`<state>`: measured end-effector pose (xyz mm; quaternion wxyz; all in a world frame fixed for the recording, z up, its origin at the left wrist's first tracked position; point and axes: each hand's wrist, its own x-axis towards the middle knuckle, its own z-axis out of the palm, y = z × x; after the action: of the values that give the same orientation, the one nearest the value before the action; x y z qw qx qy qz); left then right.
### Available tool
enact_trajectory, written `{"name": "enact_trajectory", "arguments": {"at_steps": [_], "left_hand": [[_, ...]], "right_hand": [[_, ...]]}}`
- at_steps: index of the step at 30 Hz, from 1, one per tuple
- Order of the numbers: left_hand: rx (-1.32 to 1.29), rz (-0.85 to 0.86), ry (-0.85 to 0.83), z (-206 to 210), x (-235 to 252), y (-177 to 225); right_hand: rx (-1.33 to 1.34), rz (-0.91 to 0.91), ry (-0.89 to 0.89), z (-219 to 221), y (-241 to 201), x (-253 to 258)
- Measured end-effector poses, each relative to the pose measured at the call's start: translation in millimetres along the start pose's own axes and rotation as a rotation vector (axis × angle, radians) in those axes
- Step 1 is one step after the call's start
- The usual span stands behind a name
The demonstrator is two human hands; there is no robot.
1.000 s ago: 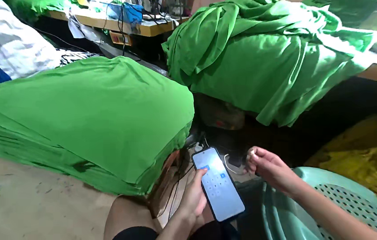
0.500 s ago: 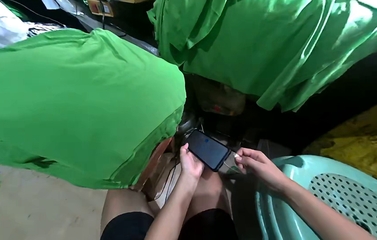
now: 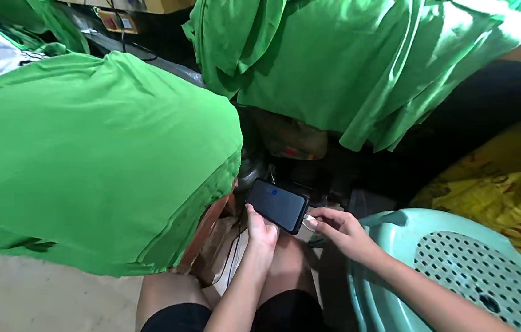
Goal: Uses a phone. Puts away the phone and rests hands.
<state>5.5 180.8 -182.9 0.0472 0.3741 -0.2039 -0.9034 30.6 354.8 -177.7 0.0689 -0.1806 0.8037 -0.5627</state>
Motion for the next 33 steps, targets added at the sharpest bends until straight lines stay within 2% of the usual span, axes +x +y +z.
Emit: {"name": "enact_trajectory", "arguments": {"at_steps": [5, 7, 9, 13, 17, 19, 23, 27, 30, 33], "left_hand": [[-0.032, 0.083, -0.039, -2, -1, -2], [-0.068, 0.169, -0.118, -6, -2, -2], [-0.102, 0.231, -0.238, -11, -8, -1], [-0.125, 0.188, -0.541, -24, -22, 9], [-0.130, 0.240, -0.944, -34, -4, 17], [-0.123, 0.253, -1.043, -34, 0, 19], [-0.119, 0.226, -0.865, -28, -7, 15], [-0.095, 0.237, -0.874, -28, -9, 13], [-0.133, 0.263, -0.758, -24, -18, 13], [-0.168, 0.276, -0.663, -19, -22, 15]], "right_hand": [[-0.084, 0.007, 0.030, -1, 3, 0], [-0.109, 0.067, -0.018, -4, 3, 2], [-0.087, 0.135, -0.086, -8, 3, 4], [0.092, 0.170, -0.181, -15, 6, 7], [0.247, 0.146, -0.234, -12, 5, 5], [0.237, 0.135, -0.227, -7, 4, 3], [0.172, 0.131, -0.179, -5, 2, 2], [0.148, 0.075, -0.171, -6, 4, 1], [0.199, 0.038, -0.134, -3, 3, -2], [0.188, 0.026, -0.170, -6, 0, -5]]}}
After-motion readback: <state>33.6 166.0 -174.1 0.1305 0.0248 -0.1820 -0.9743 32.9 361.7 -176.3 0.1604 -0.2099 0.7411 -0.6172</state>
